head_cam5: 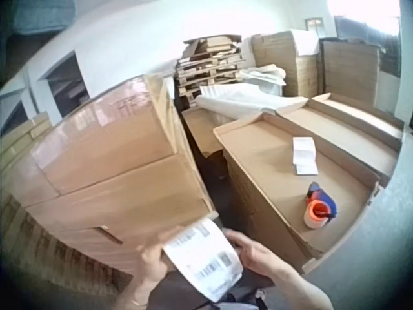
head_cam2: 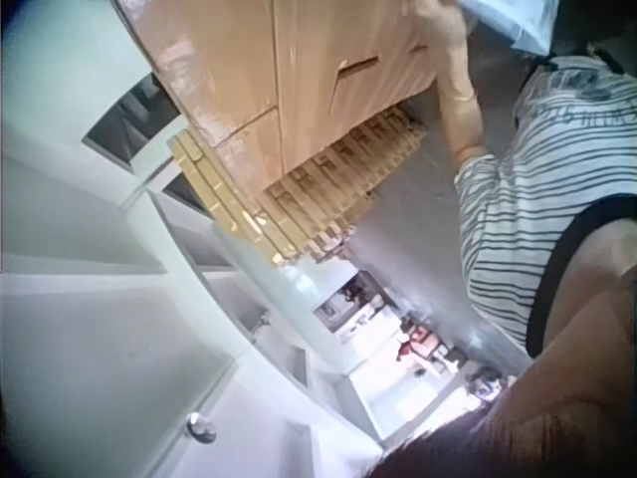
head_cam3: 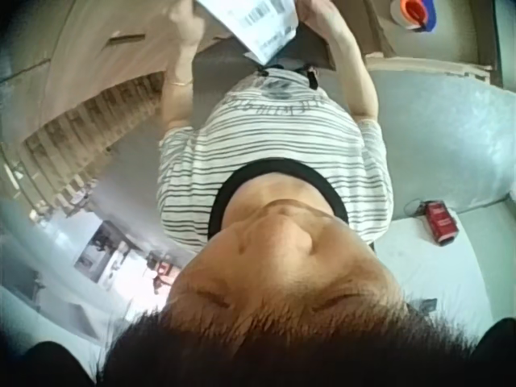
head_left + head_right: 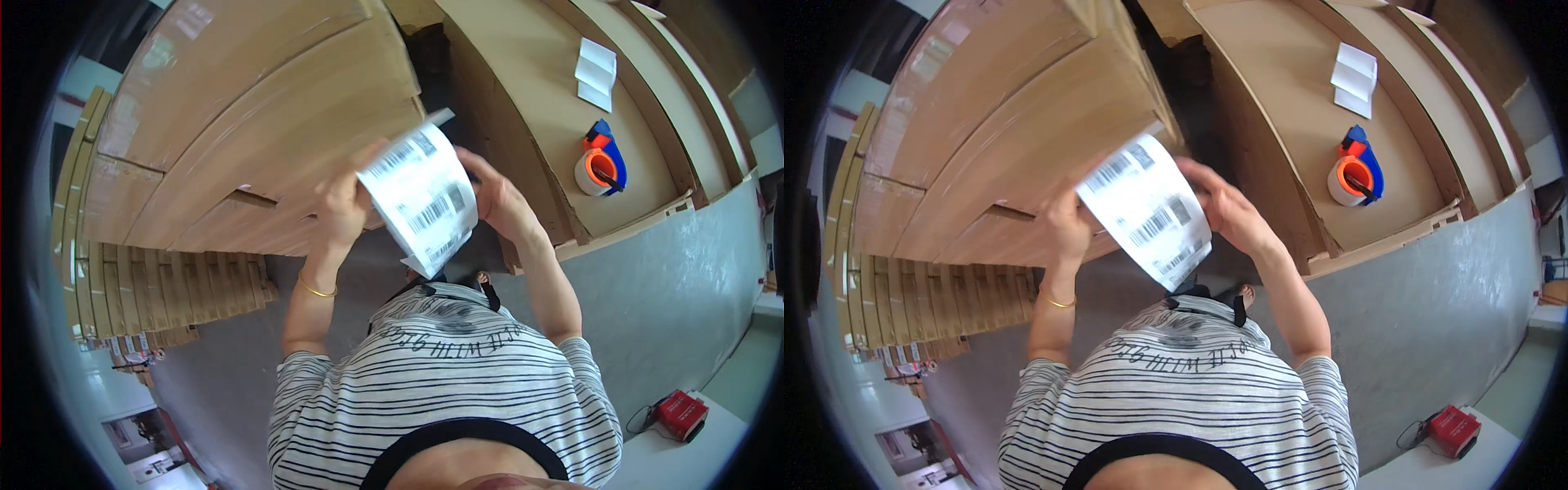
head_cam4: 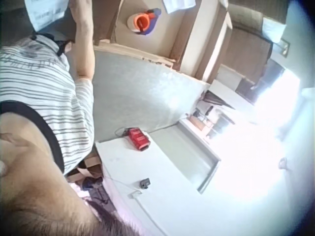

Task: The person separates strips of shipping labels, peels labels from their backing, and sticks them onto cardboard boxes by hand.

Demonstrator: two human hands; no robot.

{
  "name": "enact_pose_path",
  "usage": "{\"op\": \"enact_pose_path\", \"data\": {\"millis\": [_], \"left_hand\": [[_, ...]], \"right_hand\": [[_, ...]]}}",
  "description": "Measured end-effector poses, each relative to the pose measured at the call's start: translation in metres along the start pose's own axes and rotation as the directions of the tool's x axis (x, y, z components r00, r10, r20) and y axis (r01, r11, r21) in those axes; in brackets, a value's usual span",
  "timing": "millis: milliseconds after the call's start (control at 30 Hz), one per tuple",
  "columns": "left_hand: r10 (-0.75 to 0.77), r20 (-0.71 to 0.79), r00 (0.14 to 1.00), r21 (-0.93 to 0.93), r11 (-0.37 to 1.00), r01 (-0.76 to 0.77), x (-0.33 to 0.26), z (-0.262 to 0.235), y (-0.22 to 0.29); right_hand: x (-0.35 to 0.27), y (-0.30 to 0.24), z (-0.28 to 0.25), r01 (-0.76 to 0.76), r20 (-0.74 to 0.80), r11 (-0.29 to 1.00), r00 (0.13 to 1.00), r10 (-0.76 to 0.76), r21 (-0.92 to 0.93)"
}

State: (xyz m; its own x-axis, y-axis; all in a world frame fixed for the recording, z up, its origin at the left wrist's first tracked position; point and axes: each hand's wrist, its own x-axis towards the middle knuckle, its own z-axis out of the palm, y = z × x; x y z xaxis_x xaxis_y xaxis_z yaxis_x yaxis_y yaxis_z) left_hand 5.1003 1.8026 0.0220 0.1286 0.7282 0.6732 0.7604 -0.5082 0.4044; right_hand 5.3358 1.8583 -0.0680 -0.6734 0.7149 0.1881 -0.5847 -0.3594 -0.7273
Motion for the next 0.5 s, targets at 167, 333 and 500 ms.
{"op": "enact_pose_path", "data": {"millis": [167,333,500], "left_hand": [[-0.318,-0.255,0.913,-0.1,0.948,0.303,-0.01,-0.05,-0.026],[-0.29,-0.376,0.88,0.0,0.95,0.313,-0.024,-0.096,-0.059],[-0.265,-0.424,0.866,0.199,0.906,0.374,-0.041,-0.123,-0.07]], "right_hand": [[-0.014,0.017,0.011,-0.298,0.078,0.796,0.916,0.395,-0.526],[-0.003,0.028,0.004,-0.405,0.04,0.774,0.875,0.483,-0.486],[0.014,0.019,-0.009,-0.415,-0.001,0.833,0.895,0.446,-0.367]]}}
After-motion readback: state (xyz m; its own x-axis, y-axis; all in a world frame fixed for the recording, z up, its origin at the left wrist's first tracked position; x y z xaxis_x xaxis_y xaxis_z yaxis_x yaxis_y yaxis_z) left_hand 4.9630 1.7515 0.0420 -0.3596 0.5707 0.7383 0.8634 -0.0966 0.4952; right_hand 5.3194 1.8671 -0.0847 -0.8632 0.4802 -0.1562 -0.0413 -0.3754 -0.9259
